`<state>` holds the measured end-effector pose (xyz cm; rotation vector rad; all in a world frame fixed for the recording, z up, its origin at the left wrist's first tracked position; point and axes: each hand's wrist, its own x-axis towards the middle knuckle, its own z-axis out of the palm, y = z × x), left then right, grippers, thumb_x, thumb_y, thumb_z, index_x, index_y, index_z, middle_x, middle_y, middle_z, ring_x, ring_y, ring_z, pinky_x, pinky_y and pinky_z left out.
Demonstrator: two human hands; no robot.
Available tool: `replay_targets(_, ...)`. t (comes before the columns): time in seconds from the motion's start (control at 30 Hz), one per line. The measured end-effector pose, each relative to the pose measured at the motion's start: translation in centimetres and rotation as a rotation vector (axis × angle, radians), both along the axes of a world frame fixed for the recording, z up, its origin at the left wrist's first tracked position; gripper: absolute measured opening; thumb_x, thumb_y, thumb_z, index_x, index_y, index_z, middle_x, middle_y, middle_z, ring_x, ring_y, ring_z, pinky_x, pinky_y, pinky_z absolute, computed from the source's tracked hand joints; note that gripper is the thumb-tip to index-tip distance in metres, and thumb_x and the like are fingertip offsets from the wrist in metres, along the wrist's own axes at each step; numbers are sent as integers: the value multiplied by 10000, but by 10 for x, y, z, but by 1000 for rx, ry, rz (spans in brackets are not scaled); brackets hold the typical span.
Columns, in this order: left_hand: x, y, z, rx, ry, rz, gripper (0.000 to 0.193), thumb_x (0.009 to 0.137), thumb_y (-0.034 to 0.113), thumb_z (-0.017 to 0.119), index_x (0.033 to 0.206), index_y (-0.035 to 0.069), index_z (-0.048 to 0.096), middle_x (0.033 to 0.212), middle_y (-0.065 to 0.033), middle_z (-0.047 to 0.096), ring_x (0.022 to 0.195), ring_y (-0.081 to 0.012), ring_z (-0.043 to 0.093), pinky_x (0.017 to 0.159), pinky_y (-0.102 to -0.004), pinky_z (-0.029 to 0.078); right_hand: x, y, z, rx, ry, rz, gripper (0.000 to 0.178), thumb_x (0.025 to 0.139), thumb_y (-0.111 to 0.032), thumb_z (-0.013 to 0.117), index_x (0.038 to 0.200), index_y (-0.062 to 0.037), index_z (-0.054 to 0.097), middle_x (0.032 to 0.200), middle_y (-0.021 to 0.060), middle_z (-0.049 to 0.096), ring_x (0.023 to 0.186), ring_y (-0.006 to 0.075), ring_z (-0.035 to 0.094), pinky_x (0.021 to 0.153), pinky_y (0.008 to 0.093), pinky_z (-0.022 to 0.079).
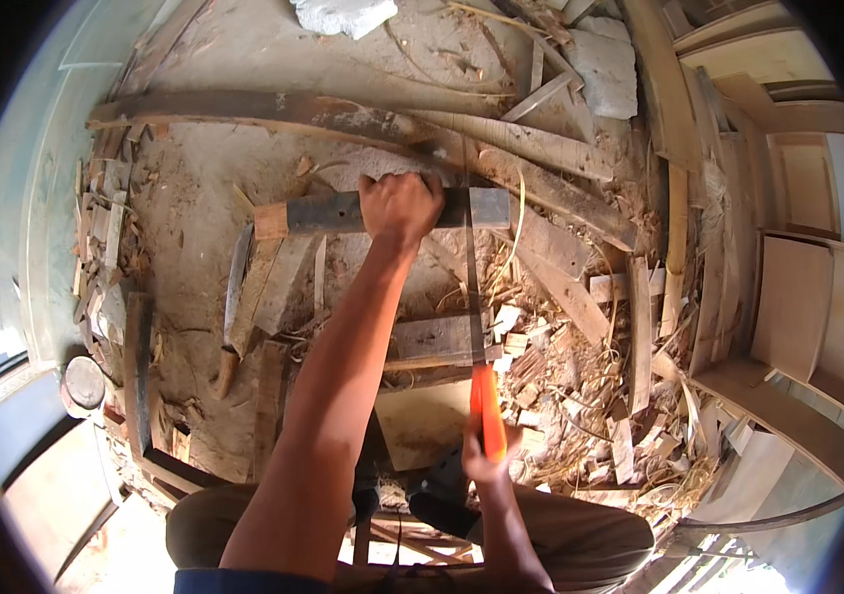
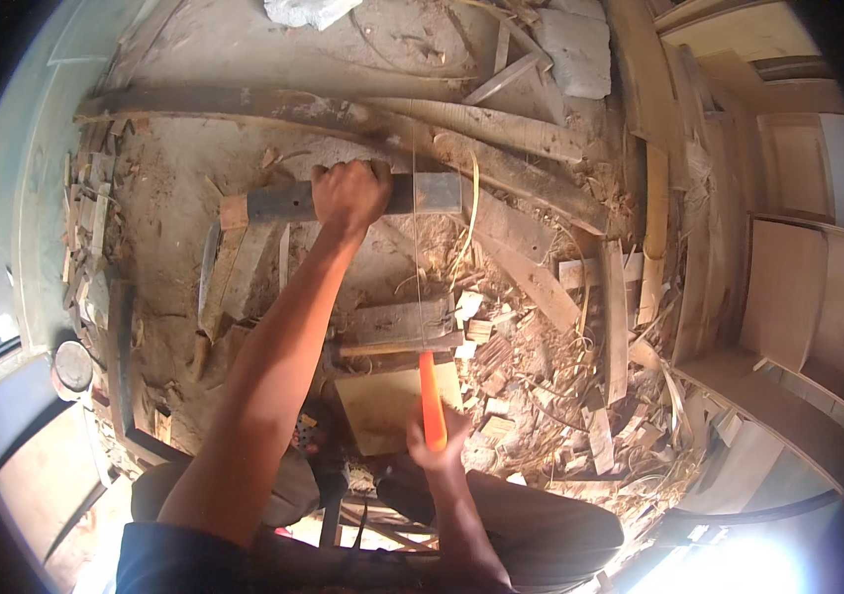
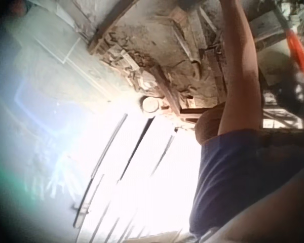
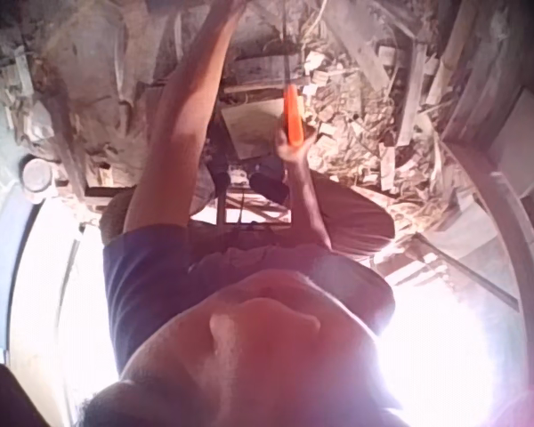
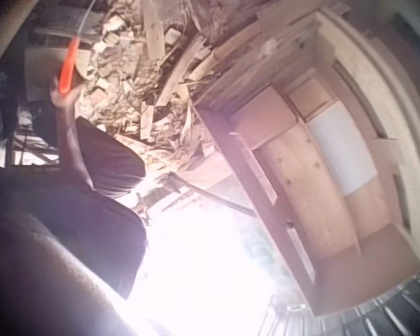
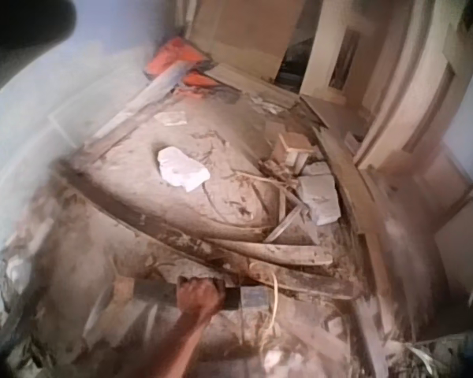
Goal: The person sits cross-legged on a debris-covered floor and uses a hand saw to cut a small wooden block into smaller pieces. They repeatedly reposition the block and saw through it, then switch to a metal file to smooth the cut edges.
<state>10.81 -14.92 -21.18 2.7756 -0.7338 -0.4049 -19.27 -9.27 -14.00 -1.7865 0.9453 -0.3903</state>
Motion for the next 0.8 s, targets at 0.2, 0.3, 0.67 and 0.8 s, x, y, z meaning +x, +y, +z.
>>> replay_targets(0.2,1,-3,-5,-111,-122,-25,497,946,331,446,717,11,750,751,-246,707,754,-375,714,972,-474,418,60,-30,-33,193,-109,-138,122,820,11,615,700,3,591,614,19,572,522,70,488,482,264,415)
replay_targets(0.3,14,-5,0,-49,-47,14,510,961,362,432,723,42,751,759,-219,719,737,-344,718,966,-478,413,-27,23,-19,-134,-113,-29,101,802,22,608,886,22,663,692,55,628,512,81,529,486,255,446)
replay_targets(0.67,11,-2,1,-68,5,-22,492,951,407,453,804,66,776,854,-202,740,821,-317,724,984,-459,392,12,-8,-64,73,-222,-138,127,875,-4,631,995,32,653,699,40,607,548,63,530,499,240,421)
replay_targets(0.8,9,-4,5,7,45,14,487,948,399,453,795,68,775,844,-196,740,813,-321,721,977,-465,395,-52,16,-15,-69,-85,78,379,914,-90,579,1261,60,598,1046,164,689,784,113,645,654,270,500)
